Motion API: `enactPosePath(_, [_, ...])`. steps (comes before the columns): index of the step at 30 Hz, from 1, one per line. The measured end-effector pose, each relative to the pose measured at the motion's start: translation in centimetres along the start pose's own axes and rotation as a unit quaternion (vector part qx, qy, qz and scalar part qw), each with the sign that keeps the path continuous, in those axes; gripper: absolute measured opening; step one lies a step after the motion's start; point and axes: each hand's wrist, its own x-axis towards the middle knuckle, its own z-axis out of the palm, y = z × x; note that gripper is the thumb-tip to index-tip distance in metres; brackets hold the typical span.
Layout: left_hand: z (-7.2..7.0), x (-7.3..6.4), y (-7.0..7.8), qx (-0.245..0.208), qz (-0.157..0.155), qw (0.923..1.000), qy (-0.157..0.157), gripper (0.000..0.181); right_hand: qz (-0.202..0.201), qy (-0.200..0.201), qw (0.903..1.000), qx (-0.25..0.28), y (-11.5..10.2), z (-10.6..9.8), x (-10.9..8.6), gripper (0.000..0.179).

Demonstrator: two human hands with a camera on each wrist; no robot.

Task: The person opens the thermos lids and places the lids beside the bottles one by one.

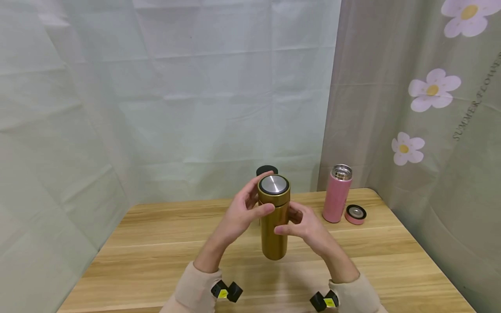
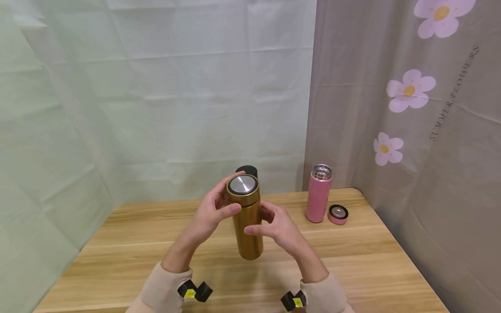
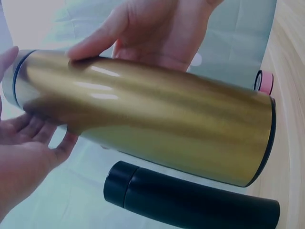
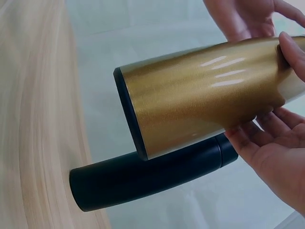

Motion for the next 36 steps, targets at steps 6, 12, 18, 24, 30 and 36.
enactPosePath(6, [-0.34,-0.11,0.13,-0.009,-0.007,0.9993,-0.037,0.076,-0.004,-0.017,0.9998,0.004,0.07,-0.24,-0.18,0.057])
enactPosePath(12, [-0.30,-0.20,0.15,-0.006,-0.011,0.9997,-0.021,0.070,-0.011,-0.019,0.9998,-0.004,0.15,-0.07,-0.02,0.055])
enactPosePath(18, [0.05,-0.21,0.22,0.000,-0.005,0.9997,0.022,0.070,-0.005,-0.003,0.9999,-0.008,0.07,0.42,0.15,0.053])
enactPosePath(24, [0.20,-0.10,0.06,0.010,-0.003,0.9991,0.042,0.072,0.004,0.004,0.9999,-0.009,0.19,0.67,0.19,0.054])
enactPosePath(30, [-0.30,-0.21,0.06,0.003,0.001,0.9997,-0.022,0.079,-0.011,-0.015,0.9998,-0.008,0.22,0.37,0.08,0.057])
enactPosePath(36, [-0.48,-0.43,0.23,-0.014,-0.001,0.9985,-0.053,0.075,-0.022,-0.038,0.9990,-0.003,0.29,0.26,0.02,0.059])
